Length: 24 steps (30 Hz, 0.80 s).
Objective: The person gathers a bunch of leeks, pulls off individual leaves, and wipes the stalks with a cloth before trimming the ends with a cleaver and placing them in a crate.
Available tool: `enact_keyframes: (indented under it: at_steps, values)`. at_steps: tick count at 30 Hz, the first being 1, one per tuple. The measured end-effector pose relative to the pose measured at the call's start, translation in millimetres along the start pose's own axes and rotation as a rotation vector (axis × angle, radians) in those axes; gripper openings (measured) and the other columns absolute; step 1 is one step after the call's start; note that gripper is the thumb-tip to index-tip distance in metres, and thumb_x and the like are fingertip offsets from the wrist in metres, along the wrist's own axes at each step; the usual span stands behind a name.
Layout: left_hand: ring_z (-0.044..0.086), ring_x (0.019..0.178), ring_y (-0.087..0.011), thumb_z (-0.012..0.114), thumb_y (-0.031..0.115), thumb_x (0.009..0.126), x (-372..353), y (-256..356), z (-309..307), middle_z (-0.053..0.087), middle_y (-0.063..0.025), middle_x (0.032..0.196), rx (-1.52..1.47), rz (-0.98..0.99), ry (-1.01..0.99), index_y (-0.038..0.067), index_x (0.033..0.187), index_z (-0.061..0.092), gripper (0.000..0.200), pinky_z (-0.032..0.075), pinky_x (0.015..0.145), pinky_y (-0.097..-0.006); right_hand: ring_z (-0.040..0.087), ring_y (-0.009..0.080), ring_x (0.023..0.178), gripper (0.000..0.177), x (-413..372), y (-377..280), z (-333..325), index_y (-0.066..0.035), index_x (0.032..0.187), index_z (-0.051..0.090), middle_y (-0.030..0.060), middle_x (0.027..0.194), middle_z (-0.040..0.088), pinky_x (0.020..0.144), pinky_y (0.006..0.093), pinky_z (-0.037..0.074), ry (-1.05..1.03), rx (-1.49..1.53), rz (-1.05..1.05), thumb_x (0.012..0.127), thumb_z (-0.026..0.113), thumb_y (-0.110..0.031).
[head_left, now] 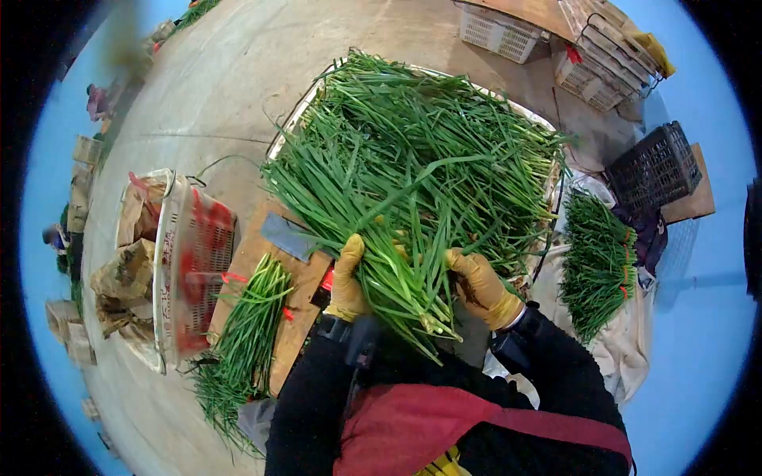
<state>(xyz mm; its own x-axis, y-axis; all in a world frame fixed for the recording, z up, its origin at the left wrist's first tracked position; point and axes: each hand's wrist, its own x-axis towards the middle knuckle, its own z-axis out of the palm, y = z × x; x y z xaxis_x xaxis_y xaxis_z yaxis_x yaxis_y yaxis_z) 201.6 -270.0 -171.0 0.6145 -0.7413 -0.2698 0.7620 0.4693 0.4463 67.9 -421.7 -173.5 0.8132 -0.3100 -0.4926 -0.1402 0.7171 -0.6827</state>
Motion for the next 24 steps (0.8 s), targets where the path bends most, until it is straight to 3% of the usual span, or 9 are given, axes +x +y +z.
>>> enact_keyframes:
  at_steps: [2, 7, 11, 12, 16, 19, 20, 21, 24]
  values:
    - [0.066, 0.094, -0.0272, 0.063, 0.047, 0.087, -6.3, 4.2, -1.5, 0.064, -0.0176, 0.113, 0.008, -0.064, 0.050, 0.002, 0.131, 0.049, 0.064, 0.056, 0.083, -0.0445, 0.054, 0.0099, 0.060, 0.031, -9.3, -6.4, 1.2, -0.001, 0.085, 0.068, 0.0024, 0.070, 0.063, 0.055, 0.0269, 0.041, 0.000, -0.069, 0.031, 0.087, 0.068, -0.032]
    - [0.060, 0.108, -0.0245, 0.060, 0.055, 0.088, -12.8, 8.9, -1.5, 0.058, -0.0113, 0.126, -0.023, -0.091, -0.044, 0.004, 0.135, 0.047, 0.071, 0.051, 0.091, -0.0405, 0.051, 0.0086, 0.057, 0.025, -12.9, -2.4, 4.9, 0.000, 0.088, 0.067, 0.0011, 0.068, 0.062, 0.050, 0.0258, 0.034, -0.055, -0.205, 0.105, 0.086, 0.069, -0.025]
    - [0.062, 0.104, -0.0234, 0.060, 0.044, 0.091, -22.3, 20.0, 4.2, 0.061, -0.0134, 0.122, 0.139, -0.051, -0.106, 0.002, 0.132, 0.050, 0.060, 0.052, 0.090, -0.0392, 0.051, 0.0072, 0.058, 0.022, -22.2, -3.2, 22.2, -0.003, 0.092, 0.064, -0.0017, 0.070, 0.058, 0.052, 0.0230, 0.038, -0.087, -0.342, 0.171, 0.086, 0.070, -0.023]
    - [0.063, 0.103, -0.0233, 0.060, 0.041, 0.091, -23.0, 23.4, 2.9, 0.062, -0.0139, 0.120, 0.218, -0.051, -0.132, 0.001, 0.130, 0.051, 0.056, 0.053, 0.089, -0.0392, 0.054, 0.0081, 0.068, 0.024, -11.7, 12.6, 6.3, -0.001, 0.099, 0.063, -0.0009, 0.080, 0.060, 0.059, 0.0222, 0.041, -0.202, -0.279, 0.147, 0.086, 0.070, -0.021]
    - [0.067, 0.087, -0.0213, 0.061, 0.024, 0.089, -21.9, 25.6, 3.9, 0.067, -0.0139, 0.110, 0.146, -0.191, 0.004, 0.000, 0.125, 0.054, 0.043, 0.057, 0.079, -0.0354, 0.055, 0.0101, 0.074, 0.028, -12.3, -23.4, 6.2, 0.001, 0.101, 0.064, 0.0014, 0.082, 0.062, 0.066, 0.0263, 0.045, -0.533, -0.761, 0.121, 0.085, 0.069, -0.022]
    - [0.067, 0.088, -0.0205, 0.062, 0.022, 0.089, -23.5, 26.0, 6.3, 0.067, -0.0140, 0.110, 0.171, -0.259, -0.043, 0.000, 0.126, 0.052, 0.043, 0.057, 0.079, -0.0352, 0.056, 0.0105, 0.075, 0.029, 2.7, -51.0, -20.0, 0.002, 0.094, 0.066, 0.0036, 0.081, 0.063, 0.067, 0.0263, 0.045, -0.659, -0.985, 0.039, 0.085, 0.066, -0.026]
    - [0.066, 0.093, -0.0221, 0.061, 0.021, 0.088, -23.1, 26.4, 3.0, 0.066, -0.0152, 0.111, 0.193, -0.294, -0.058, 0.000, 0.129, 0.050, 0.047, 0.055, 0.082, -0.0367, 0.061, 0.0183, 0.077, 0.030, 4.3, -58.7, -22.6, 0.001, 0.093, 0.068, 0.0061, 0.085, 0.068, 0.071, 0.0316, 0.048, -0.527, -1.017, 0.024, 0.087, 0.060, -0.027]
    - [0.065, 0.096, -0.0233, 0.061, 0.022, 0.087, -23.8, 25.4, 3.2, 0.065, -0.0164, 0.114, 0.233, -0.273, -0.075, -0.002, 0.129, 0.050, 0.049, 0.054, 0.085, -0.0369, 0.060, 0.0170, 0.069, 0.030, 14.6, -68.7, -37.1, 0.001, 0.089, 0.069, 0.0054, 0.077, 0.067, 0.064, 0.0311, 0.047, -0.437, -1.254, -0.076, 0.088, 0.059, -0.027]
    - [0.063, 0.104, -0.0269, 0.061, 0.022, 0.083, -22.4, 20.0, 5.8, 0.062, -0.0197, 0.120, 0.322, -0.240, -0.117, -0.004, 0.129, 0.051, 0.054, 0.050, 0.093, -0.0373, 0.053, 0.0085, 0.057, 0.027, 16.1, -100.2, -39.0, -0.003, 0.088, 0.070, 0.0033, 0.069, 0.066, 0.053, 0.0229, 0.041, -0.061, -0.784, -0.181, 0.091, 0.056, -0.025]
